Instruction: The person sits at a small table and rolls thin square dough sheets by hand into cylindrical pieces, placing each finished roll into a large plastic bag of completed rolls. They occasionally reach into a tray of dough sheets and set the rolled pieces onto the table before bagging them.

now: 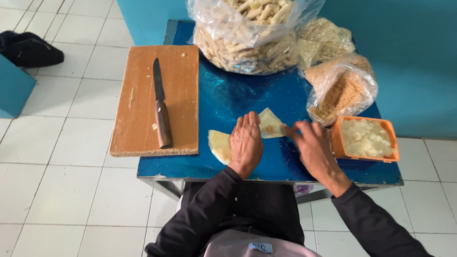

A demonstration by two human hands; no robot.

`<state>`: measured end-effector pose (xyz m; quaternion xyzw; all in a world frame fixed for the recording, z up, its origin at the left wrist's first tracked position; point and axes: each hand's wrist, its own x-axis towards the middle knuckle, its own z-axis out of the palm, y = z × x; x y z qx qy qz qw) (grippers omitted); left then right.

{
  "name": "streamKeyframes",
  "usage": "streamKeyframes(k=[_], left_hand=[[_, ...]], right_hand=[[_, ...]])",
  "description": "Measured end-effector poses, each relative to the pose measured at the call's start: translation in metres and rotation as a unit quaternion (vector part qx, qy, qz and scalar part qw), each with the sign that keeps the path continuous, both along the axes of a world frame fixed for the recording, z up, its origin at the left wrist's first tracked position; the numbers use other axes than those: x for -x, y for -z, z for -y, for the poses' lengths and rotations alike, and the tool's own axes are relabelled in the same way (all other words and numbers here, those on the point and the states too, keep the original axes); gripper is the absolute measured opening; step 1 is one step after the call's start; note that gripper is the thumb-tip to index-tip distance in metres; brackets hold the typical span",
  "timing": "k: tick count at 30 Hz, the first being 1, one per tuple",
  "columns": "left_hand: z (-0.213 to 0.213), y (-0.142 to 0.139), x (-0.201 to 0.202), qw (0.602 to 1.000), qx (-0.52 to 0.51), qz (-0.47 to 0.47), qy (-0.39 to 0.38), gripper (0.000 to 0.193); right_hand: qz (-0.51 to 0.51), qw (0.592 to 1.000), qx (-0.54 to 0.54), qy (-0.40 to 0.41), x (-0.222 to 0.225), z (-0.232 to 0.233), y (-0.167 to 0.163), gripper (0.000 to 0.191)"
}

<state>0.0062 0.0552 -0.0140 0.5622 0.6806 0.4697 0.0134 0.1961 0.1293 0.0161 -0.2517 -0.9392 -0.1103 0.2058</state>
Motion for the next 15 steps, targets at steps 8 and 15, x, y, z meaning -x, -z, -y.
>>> streamKeyframes(k=[8, 15], left_hand=[[-0.003, 0.007, 0.001, 0.999, -0.037, 0.005, 0.003, 0.03], [-0.001, 0.007, 0.002, 1.0, 0.006, -0.022, 0.009, 0.023]], right_hand=[[-0.145, 0.977, 0.157, 0.016, 0.019, -0.029, 0.038, 0.012], [-0.132, 0.979, 0.151, 0.022, 0.025, -0.023, 0.027, 0.011]])
